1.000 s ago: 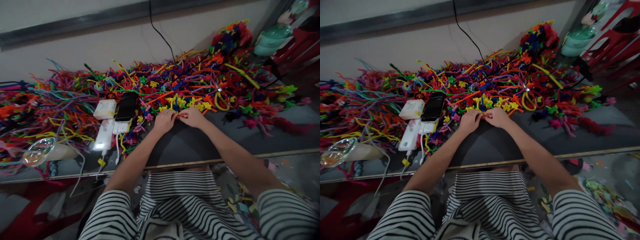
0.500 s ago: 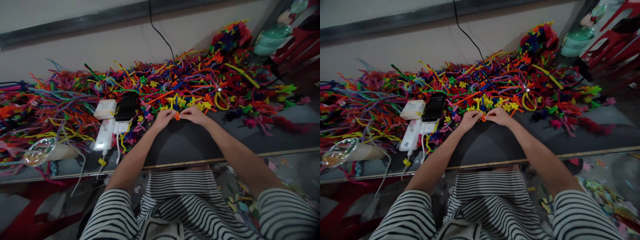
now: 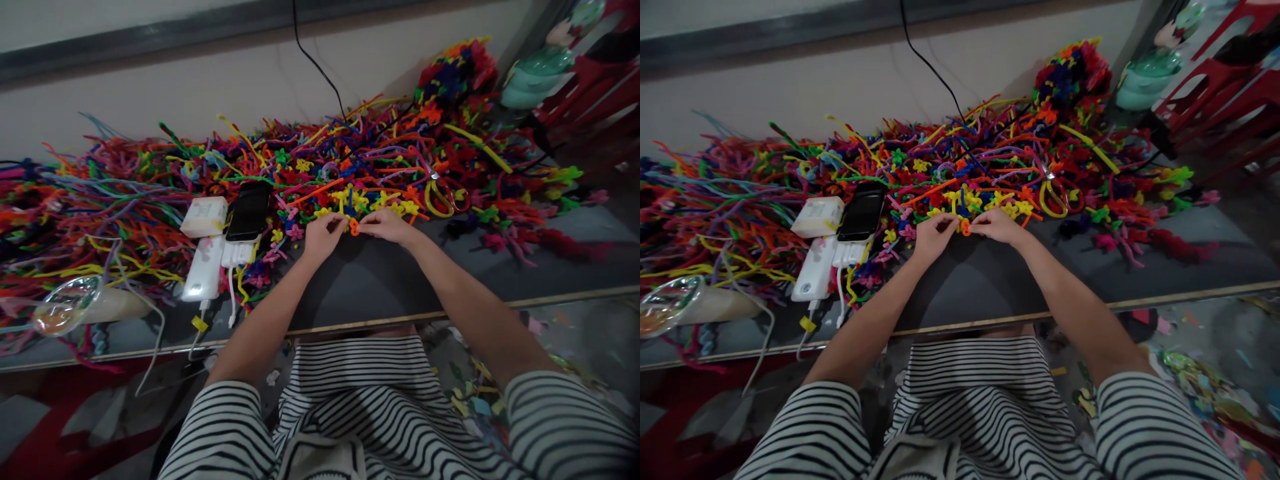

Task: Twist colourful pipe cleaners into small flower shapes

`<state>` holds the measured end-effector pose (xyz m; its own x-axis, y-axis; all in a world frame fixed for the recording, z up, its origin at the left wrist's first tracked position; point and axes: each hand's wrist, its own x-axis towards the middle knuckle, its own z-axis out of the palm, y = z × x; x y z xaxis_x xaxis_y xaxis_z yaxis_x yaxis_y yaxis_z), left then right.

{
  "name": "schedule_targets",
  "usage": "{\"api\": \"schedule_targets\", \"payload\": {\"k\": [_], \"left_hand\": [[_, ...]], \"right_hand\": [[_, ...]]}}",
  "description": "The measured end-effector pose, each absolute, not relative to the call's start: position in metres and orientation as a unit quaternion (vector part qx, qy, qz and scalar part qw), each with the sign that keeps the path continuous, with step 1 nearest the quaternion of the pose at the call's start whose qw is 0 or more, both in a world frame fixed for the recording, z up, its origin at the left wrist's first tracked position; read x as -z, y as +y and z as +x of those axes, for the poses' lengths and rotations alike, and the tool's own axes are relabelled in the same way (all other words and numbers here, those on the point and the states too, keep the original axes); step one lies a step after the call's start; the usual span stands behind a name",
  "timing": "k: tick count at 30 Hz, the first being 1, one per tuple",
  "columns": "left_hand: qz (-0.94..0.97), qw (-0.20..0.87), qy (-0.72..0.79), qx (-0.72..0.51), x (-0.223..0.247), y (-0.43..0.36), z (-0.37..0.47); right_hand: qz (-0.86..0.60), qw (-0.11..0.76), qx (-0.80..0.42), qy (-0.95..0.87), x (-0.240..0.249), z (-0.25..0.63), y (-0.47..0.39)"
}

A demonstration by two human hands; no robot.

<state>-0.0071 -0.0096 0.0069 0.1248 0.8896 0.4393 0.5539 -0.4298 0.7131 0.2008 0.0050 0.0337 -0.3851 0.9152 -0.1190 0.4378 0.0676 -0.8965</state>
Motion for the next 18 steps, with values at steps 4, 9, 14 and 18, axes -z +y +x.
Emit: {"api": "schedule_targets", "payload": {"k": [4,9,14,18], "left_hand": [[0.752,0.070,0.497,-0.427,-0.005,-0.009,-0.010],[0.853,0.001,0.380,-0.358,-0.006,-0.008,-0.016],[0.869,-0.050,0.354,-0.343,-0.012,-0.011,-0.017],[0.875,-0.030,0.351,-0.331,-0.014,-0.009,-0.018]], "right_hand": [[-0.492,0.241,-0.487,-0.680,-0.036,0.200,0.003],[-0.486,0.234,-0.488,-0.686,-0.033,0.202,0.006],[-0.475,0.229,-0.501,-0.686,-0.032,0.203,0.007],[-0.464,0.233,-0.485,-0.704,-0.030,0.205,0.008]]}}
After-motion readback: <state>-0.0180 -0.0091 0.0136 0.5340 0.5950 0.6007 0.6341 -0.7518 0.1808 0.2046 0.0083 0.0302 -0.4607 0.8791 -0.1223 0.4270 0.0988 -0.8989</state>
